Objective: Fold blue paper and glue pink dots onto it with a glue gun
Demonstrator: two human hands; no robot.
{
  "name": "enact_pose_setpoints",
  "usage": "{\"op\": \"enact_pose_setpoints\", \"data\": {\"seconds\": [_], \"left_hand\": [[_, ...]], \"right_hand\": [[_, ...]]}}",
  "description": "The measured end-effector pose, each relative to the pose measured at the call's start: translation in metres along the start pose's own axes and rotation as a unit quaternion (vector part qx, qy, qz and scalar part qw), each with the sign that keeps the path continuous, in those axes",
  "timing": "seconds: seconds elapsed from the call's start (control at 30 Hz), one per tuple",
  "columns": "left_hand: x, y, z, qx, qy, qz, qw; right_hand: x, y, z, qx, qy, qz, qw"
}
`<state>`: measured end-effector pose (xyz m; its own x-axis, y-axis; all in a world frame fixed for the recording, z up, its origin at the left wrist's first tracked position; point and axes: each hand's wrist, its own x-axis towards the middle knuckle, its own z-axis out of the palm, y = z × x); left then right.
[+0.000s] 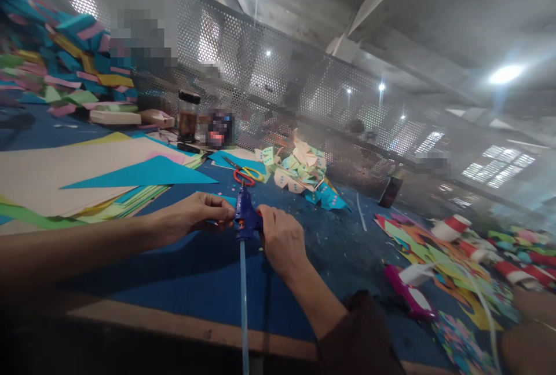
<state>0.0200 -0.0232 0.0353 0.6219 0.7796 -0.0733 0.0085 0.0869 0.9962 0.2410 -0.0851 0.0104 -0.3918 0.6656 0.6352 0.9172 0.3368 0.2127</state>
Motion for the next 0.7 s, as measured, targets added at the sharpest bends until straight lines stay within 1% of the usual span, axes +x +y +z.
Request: {"op": "enact_pose_setpoints", "data": {"seconds": [0.3,0.5,0.6,0.7], "left_hand": [[-0.0003,0.0008,0.0003,-0.014,0.000,-0.021,1.000],[-0.0012,0.0003,0.0019,-0.054,-0.008,-0.029,0.998],[-0.0022,0.0017,0.0030,-0.050,0.003,-0.037,0.998],[-0.0010,0.0003,0.0022,-0.044,0.006,-0.035,0.998]], "right_hand": [[-0.0007,-0.0015,0.0015,0.009,-0.004,0.007,1.000],[0.0004,-0.0028,0.0009,0.015,-0.003,0.005,1.000],[0.0001,-0.0044,-0.0006,0.045,-0.013,0.027,0.999],[-0.0001,-0.0048,-0.0007,0.105,-0.032,0.074,0.991]]}}
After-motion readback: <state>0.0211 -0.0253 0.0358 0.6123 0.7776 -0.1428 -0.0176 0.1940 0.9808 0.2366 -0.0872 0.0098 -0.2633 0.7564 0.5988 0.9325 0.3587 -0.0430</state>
